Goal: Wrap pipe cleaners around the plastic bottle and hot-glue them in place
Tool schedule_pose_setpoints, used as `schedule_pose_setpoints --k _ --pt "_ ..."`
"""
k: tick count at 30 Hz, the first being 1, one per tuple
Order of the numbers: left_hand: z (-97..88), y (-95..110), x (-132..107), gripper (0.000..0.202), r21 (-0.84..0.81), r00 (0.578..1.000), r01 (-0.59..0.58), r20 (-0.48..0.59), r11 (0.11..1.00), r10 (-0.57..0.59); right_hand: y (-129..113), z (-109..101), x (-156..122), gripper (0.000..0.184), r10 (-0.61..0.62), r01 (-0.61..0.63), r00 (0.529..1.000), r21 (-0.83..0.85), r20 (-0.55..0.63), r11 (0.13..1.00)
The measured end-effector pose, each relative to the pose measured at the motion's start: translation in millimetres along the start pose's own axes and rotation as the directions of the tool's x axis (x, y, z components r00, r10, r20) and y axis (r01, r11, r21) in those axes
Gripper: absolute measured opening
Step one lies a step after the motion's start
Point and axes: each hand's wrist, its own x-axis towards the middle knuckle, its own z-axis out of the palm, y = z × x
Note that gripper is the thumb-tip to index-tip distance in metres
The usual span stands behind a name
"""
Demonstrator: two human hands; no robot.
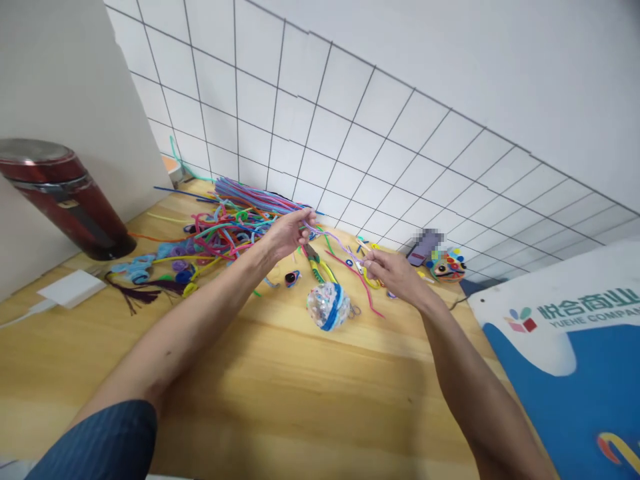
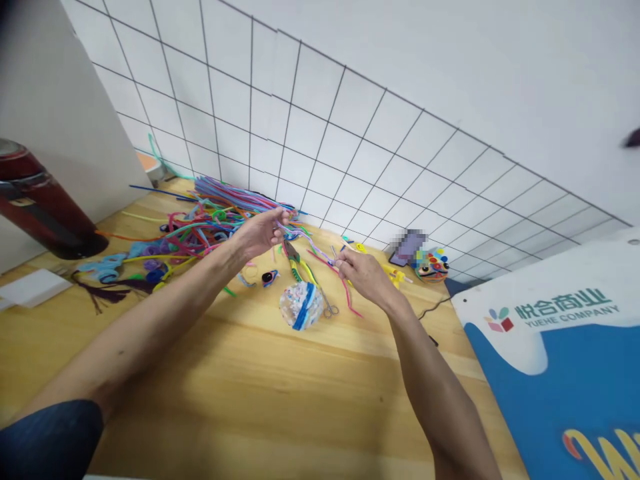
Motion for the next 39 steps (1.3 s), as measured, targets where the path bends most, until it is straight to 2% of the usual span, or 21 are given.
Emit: schedule_pose_setpoints --k 5,7,9,13,17,20,22,24,27,29,31,34,39 --pt "24.3 23.1 -26.5 0.019 -0.095 0.995 -0.034 0.087 0.995 0.042 -8.3 1.1 -48.0 0.024 0.008 0.002 0.995 0.098 -0.099 0.995" --pt "35.9 25.8 -37.7 0.02 -0.147 0.992 -0.062 0.102 0.987 0.077 -13.4 7.9 -65.3 0.024 0.017 0.008 0.992 0.201 -0.127 0.98" --pt "47.9 25.0 -47.9 0.022 -0.173 0.987 -0.122 0.087 0.977 0.139 -19.8 18.6 -81.2 0.025 0.05 -0.002 0.991 0.372 -0.121 0.928" --pt "69.6 18.2 -61.2 0.03 -0.095 0.945 -0.324 0.004 0.941 0.326 -39.5 49.0 -108.2 0.033 0.101 -0.065 0.995 0.7 -0.011 0.711" --pt "84.1 9.5 -63.2 0.034 0.107 0.835 -0.529 -0.107 0.842 0.539 -66.9 85.5 -127.2 0.039 0.115 -0.092 0.993 0.871 0.041 0.482" --pt "88.9 3.4 -62.1 0.032 0.262 0.756 -0.596 -0.138 0.759 0.64 -84.3 107.7 -135.2 0.04 0.118 -0.092 0.991 0.942 0.057 0.322" --pt "89.3 1.1 -63.2 0.032 0.32 0.74 -0.593 -0.146 0.739 0.657 -89.2 115.0 -138.0 0.039 0.122 -0.098 0.99 0.959 0.068 0.264" --pt "88.4 1.1 -66.6 0.032 0.31 0.746 -0.582 -0.165 0.752 0.645 -87.5 115.6 -139.0 0.04 0.125 -0.102 0.99 0.96 0.071 0.262" --pt "86.1 4.4 -74.2 0.031 0.213 0.752 -0.608 -0.154 0.765 0.641 -76.9 110.7 -136.6 0.047 0.117 -0.088 0.992 0.933 0.05 0.349" --pt "84.4 7.3 -79.4 0.03 0.154 0.742 -0.64 -0.129 0.753 0.658 -68.8 108.2 -132.6 0.049 0.111 -0.074 0.993 0.906 0.03 0.418" --pt "82.6 10.1 -84.0 0.029 0.118 0.723 -0.669 -0.128 0.734 0.679 -62.4 107.0 -127.6 0.049 0.145 -0.051 0.989 0.901 -0.014 0.432" --pt "81.0 13.8 -89.2 0.028 0.104 0.698 -0.694 -0.148 0.713 0.701 -57.6 106.0 -121.7 0.048 0.216 -0.011 0.974 0.928 -0.075 0.373" --pt "89.4 15.9 -89.7 0.028 0.119 0.683 -0.7 -0.178 0.705 0.708 -61.3 107.6 -124.4 0.05 0.218 0.03 0.972 0.968 -0.086 0.25"
